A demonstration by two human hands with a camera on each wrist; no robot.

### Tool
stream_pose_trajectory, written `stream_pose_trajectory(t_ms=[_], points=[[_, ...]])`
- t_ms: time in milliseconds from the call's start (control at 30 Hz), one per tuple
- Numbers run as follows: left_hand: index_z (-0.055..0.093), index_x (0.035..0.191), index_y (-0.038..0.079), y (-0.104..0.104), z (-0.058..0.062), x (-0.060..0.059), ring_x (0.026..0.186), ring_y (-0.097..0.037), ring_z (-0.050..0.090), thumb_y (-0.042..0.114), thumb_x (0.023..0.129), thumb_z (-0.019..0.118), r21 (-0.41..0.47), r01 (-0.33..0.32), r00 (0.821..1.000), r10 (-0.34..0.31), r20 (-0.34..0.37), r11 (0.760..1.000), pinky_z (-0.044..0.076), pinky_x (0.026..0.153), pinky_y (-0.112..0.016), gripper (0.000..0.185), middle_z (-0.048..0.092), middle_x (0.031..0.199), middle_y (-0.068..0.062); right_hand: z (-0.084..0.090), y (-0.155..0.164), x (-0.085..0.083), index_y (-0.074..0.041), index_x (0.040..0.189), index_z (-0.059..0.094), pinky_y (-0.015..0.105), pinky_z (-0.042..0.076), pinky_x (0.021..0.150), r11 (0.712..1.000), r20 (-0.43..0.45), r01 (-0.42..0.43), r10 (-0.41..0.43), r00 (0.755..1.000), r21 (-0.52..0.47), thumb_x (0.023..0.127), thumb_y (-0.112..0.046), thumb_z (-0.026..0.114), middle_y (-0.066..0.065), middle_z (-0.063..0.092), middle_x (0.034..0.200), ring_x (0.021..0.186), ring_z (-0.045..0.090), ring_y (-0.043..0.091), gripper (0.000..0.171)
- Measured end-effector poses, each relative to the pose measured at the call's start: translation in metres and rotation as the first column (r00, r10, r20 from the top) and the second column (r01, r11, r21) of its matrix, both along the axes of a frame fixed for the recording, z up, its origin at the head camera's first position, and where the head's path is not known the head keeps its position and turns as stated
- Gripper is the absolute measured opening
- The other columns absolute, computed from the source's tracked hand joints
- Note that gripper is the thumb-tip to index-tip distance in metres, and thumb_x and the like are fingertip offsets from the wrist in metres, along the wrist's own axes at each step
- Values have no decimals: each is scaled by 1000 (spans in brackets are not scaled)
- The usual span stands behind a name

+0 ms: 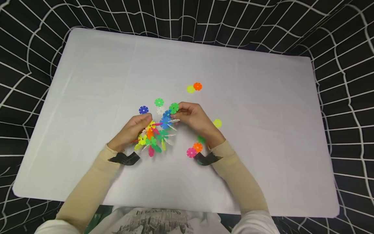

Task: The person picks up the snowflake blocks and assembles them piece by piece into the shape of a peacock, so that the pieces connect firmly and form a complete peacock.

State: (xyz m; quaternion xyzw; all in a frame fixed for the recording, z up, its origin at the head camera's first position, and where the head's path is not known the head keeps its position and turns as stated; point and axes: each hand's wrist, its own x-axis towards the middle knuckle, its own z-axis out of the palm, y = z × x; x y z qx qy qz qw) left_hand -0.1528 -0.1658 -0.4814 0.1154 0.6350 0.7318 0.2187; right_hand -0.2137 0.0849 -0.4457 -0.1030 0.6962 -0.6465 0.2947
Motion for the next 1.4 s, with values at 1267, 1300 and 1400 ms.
stream_pose_trajectory(t_ms=[1267, 1300, 1400], points=[[53, 89, 4, 19, -4, 5, 66, -7, 56, 23, 111, 38, -124, 77, 996, -72, 44, 989, 46, 60, -18, 32, 53, 76, 0, -11, -3, -7, 5, 96, 70, 23, 52, 74, 952, -23, -282, 286, 958, 121, 95, 1, 62, -4, 67, 79, 75, 56, 12, 9], [54, 90, 4, 19, -5, 5, 66, -6, 56, 22, 111, 38, -128, 77, 996, -71, 50, 989, 46, 60, -18, 32, 54, 76, 1, -12, -2, -8, 3, 98, 71, 24, 53, 77, 949, -3, -291, 293, 956, 123, 95, -1, 62, -3, 68, 81, 77, 58, 13, 10], [56, 93, 3, 18, -6, 4, 67, -6, 58, 23, 111, 38, -139, 84, 995, -76, 59, 987, 48, 61, -18, 32, 56, 77, 1, -13, 1, -11, -4, 105, 73, 28, 56, 86, 942, 53, -309, 305, 951, 129, 98, -9, 62, 1, 71, 90, 86, 62, 18, 14]])
